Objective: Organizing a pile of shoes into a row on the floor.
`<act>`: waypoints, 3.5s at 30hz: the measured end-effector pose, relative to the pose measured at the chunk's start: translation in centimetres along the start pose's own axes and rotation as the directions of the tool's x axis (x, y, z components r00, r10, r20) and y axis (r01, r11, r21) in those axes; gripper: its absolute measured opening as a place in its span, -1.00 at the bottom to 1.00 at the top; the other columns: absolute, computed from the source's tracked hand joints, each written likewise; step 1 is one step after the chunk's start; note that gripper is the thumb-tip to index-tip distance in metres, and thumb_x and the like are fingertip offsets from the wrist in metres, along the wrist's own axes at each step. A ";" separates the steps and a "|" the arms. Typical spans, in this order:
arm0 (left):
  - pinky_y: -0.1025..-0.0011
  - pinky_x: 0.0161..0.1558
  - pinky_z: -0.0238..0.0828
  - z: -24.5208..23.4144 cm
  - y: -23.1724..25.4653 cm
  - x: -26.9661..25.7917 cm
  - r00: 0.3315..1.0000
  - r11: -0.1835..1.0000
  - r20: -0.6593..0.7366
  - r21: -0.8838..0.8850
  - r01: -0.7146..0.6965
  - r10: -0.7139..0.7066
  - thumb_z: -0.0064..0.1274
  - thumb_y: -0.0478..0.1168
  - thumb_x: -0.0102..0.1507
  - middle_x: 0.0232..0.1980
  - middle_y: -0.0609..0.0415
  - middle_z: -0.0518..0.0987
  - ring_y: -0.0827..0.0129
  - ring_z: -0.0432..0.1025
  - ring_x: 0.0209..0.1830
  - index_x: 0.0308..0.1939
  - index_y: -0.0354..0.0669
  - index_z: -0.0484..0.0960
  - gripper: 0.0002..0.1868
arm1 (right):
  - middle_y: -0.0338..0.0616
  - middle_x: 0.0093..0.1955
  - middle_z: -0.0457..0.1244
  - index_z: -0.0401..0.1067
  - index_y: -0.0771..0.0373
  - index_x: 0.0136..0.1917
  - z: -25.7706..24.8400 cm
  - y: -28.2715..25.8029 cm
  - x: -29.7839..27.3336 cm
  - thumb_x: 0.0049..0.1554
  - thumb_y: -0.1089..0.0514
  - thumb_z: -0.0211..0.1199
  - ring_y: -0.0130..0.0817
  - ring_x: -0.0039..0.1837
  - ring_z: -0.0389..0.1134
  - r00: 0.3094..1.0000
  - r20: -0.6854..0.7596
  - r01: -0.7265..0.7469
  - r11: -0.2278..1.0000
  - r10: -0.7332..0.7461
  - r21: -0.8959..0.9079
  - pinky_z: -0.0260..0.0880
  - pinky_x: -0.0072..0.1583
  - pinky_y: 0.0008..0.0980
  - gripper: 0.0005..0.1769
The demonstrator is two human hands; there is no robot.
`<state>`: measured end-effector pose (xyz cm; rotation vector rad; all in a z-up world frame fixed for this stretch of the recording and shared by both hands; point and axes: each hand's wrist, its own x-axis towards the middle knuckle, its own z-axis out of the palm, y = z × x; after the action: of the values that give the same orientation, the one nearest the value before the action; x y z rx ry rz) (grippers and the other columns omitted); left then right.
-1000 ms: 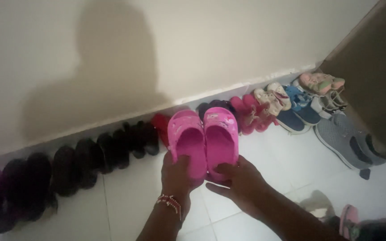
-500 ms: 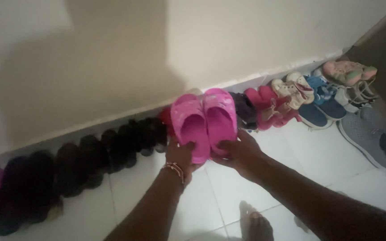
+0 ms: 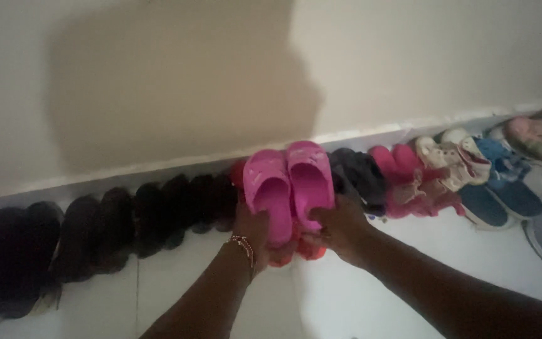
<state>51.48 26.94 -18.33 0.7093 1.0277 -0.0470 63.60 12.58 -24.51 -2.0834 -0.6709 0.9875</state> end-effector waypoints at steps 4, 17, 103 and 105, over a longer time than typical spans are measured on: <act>0.08 -0.03 0.56 1.1 0.2 2.7 0.989 0.994 -0.100 0.005 0.111 -0.110 -0.02 -0.03 0.34 0.31 -0.02 0.45 0.05 0.46 0.17 0.31 0.27 0.30 -0.55 | -0.08 0.09 0.39 0.54 0.12 0.04 -0.3 4.3 3.1 -0.08 0.02 0.47 -0.14 0.10 0.48 0.999 -0.015 0.039 0.995 -0.038 0.087 0.51 0.12 -0.17 -0.59; 0.13 0.14 0.57 -1.9 -4.7 14.0 0.996 0.995 0.059 -0.073 0.064 -0.059 -0.14 -0.09 0.40 0.37 -0.11 0.40 -0.02 0.40 0.29 0.42 0.05 0.31 -0.51 | 0.00 0.06 0.38 0.52 0.17 0.07 -1.6 6.8 6.2 0.06 -0.12 0.37 0.05 0.14 0.39 0.792 0.236 0.593 0.617 -0.563 -0.517 0.42 0.16 -0.06 -0.58; 0.02 0.05 0.54 4.7 -2.7 11.5 0.739 -0.564 0.533 0.786 -0.252 0.413 -0.20 -0.11 0.40 0.05 -0.27 0.62 -0.13 0.56 0.03 -0.03 -0.14 0.70 -0.65 | -0.13 0.01 0.31 0.24 0.08 0.26 -3.5 5.6 -7.1 0.10 0.20 0.23 -0.11 0.03 0.44 0.767 -0.275 -0.141 0.571 0.579 0.809 0.51 0.06 0.05 -0.55; 0.00 0.00 0.51 6.8 -2.7 9.2 0.659 -0.316 0.501 0.866 -0.389 0.561 -0.14 -0.10 0.35 -0.07 -0.26 0.65 -0.17 0.56 -0.04 -0.15 -0.19 0.66 -0.70 | -0.12 0.02 0.32 0.20 0.06 0.29 -3.8 6.7 -8.4 0.11 0.20 0.24 -0.09 0.03 0.44 0.737 -0.283 -0.114 0.526 0.613 0.843 0.50 0.05 0.05 -0.51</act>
<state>60.66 23.65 -24.95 2.6554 0.4948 0.0048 62.87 1.21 -24.47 -1.5465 0.5337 0.6303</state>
